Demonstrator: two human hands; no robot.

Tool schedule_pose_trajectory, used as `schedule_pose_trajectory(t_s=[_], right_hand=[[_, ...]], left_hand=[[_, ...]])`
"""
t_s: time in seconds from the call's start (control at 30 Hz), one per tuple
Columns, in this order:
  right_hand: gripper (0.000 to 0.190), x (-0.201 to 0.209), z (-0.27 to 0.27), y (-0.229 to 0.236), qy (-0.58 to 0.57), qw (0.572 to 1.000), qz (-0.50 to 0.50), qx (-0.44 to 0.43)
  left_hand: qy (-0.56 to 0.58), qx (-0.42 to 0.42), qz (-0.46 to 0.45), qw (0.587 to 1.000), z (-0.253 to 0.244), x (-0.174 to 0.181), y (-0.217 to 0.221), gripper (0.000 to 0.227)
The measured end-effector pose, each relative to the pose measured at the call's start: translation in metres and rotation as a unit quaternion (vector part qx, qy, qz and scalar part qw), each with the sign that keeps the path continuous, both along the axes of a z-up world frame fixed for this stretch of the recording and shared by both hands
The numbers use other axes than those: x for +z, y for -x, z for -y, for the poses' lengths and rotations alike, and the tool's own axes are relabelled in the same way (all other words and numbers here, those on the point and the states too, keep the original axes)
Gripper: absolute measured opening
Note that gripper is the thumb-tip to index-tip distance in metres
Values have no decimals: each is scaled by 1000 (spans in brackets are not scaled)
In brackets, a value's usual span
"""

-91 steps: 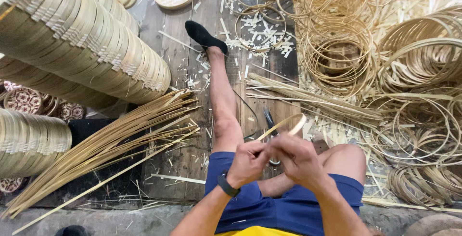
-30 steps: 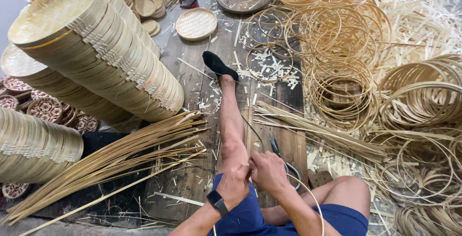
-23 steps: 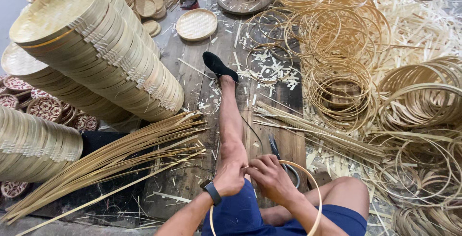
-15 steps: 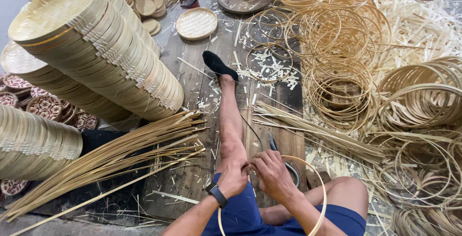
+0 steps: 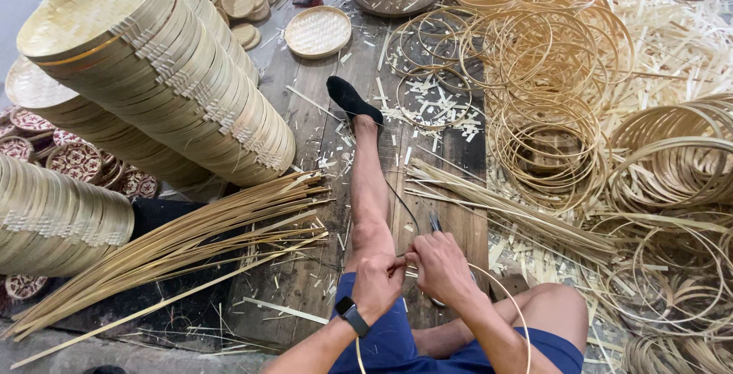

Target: The person sits on the floor and weaves thin bamboo strips into circular rings. They use scissors to trim the ends of the strips and tuck them into the weave to secure the shape.

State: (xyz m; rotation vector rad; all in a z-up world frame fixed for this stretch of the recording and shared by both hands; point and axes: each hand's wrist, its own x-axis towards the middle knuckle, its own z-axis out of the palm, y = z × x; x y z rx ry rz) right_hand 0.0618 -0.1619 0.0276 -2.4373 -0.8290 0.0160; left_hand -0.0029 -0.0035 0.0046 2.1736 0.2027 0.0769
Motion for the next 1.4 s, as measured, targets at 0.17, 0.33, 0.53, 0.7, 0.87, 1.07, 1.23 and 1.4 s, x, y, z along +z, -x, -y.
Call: schedule_pose_trajectory(t_s=[0.17, 0.33, 0.53, 0.7, 0.87, 1.07, 1.23, 1.4], right_hand=[[12, 2, -14, -12, 168, 975, -146, -25], [8, 22, -13, 11, -55, 992, 116, 20], [29, 4, 0, 37, -260, 946, -106, -164], [9, -7, 0, 30, -423, 863, -230, -151], [7, -3, -10, 43, -355, 910, -53, -208], [12, -9, 6, 36, -489, 823, -273, -98], [12, -26, 16, 30, -560, 719, -403, -80], [12, -32, 14, 35, -512, 769, -366, -109]], left_hand=[[26, -60, 139, 988, 3, -1, 12, 13], [46, -53, 105, 992, 2, -17, 12, 11], [463, 38, -144, 874, -16, -43, -10, 12], [650, 37, -181, 737, -4, -47, -15, 14], [658, 21, -103, 746, 3, -50, -13, 13], [684, 28, -116, 720, -6, -40, -1, 10], [703, 4, -120, 701, 1, -27, 5, 10], [736, 5, -163, 657, 1, -9, 7, 24]])
